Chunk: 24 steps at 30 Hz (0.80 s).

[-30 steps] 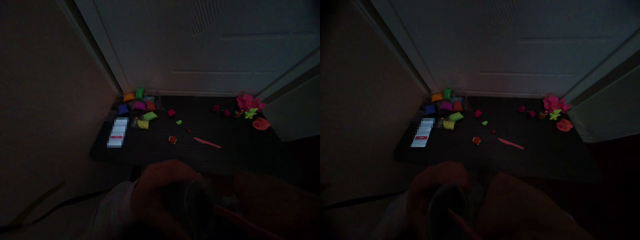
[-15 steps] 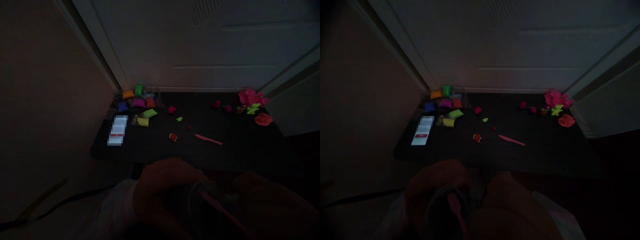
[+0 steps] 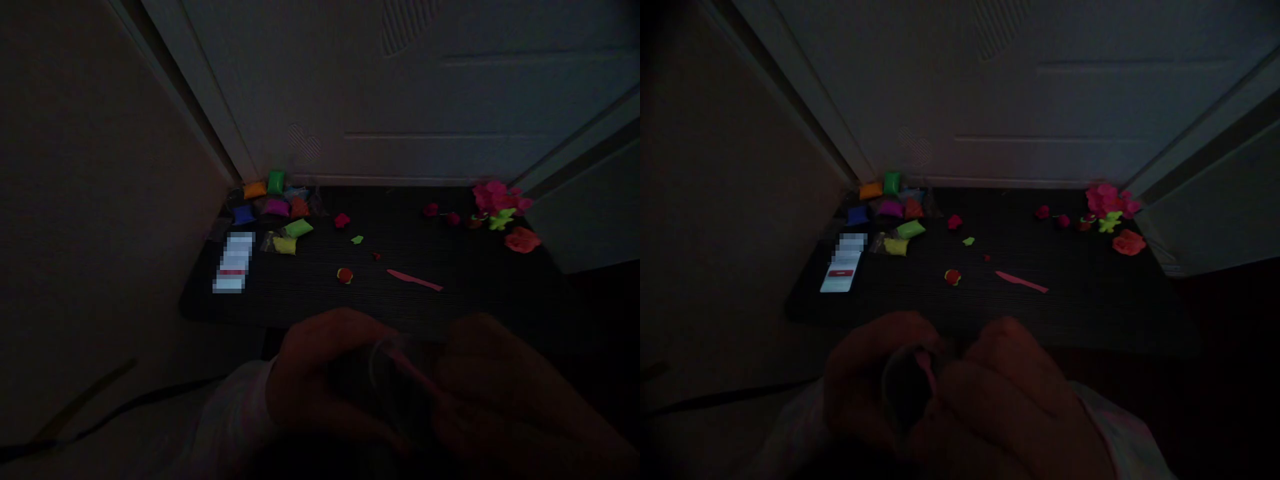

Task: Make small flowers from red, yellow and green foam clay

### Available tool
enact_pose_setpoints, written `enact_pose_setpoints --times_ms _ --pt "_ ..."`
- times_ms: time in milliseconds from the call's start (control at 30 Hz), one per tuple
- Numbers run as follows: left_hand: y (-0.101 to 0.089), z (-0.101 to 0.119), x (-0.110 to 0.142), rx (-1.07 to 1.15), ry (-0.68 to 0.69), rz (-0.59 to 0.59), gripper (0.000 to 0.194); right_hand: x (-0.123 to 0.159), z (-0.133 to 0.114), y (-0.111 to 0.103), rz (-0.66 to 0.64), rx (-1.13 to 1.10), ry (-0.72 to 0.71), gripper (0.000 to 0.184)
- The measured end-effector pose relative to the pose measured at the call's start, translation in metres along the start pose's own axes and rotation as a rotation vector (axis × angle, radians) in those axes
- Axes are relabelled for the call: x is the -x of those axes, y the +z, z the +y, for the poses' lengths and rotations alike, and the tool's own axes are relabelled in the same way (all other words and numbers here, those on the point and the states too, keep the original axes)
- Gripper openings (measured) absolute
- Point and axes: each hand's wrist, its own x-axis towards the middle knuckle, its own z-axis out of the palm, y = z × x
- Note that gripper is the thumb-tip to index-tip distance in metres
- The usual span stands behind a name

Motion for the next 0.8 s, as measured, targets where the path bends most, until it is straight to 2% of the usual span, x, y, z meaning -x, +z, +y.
enact_pose_setpoints --times_ms 100,233,300,367,700,800 --pt "0.0 -0.001 0.001 -0.026 -0.041 0.012 0.05 -0.025 -0.006 0.0 0.071 0.006 -0.079 0.026" --pt "0.001 -0.001 0.001 -0.002 -0.099 0.023 0.05 -0.028 -0.005 0.005 0.153 0.031 -0.24 0.021" --pt "0.002 -0.001 0.002 0.008 -0.123 0.025 0.051 -0.023 -0.003 0.008 0.168 0.039 -0.151 0.018" --pt "0.002 -0.002 0.003 0.01 -0.146 0.039 0.053 -0.021 -0.002 0.011 0.184 0.054 -0.125 0.018" --pt "0.003 -0.007 0.007 0.104 -0.275 0.057 0.06 -0.028 0.008 0.015 0.259 0.05 -0.262 0.02" --pt "0.005 -0.009 0.011 0.179 -0.335 0.068 0.058 -0.023 0.007 0.015 0.243 0.035 -0.241 0.019"
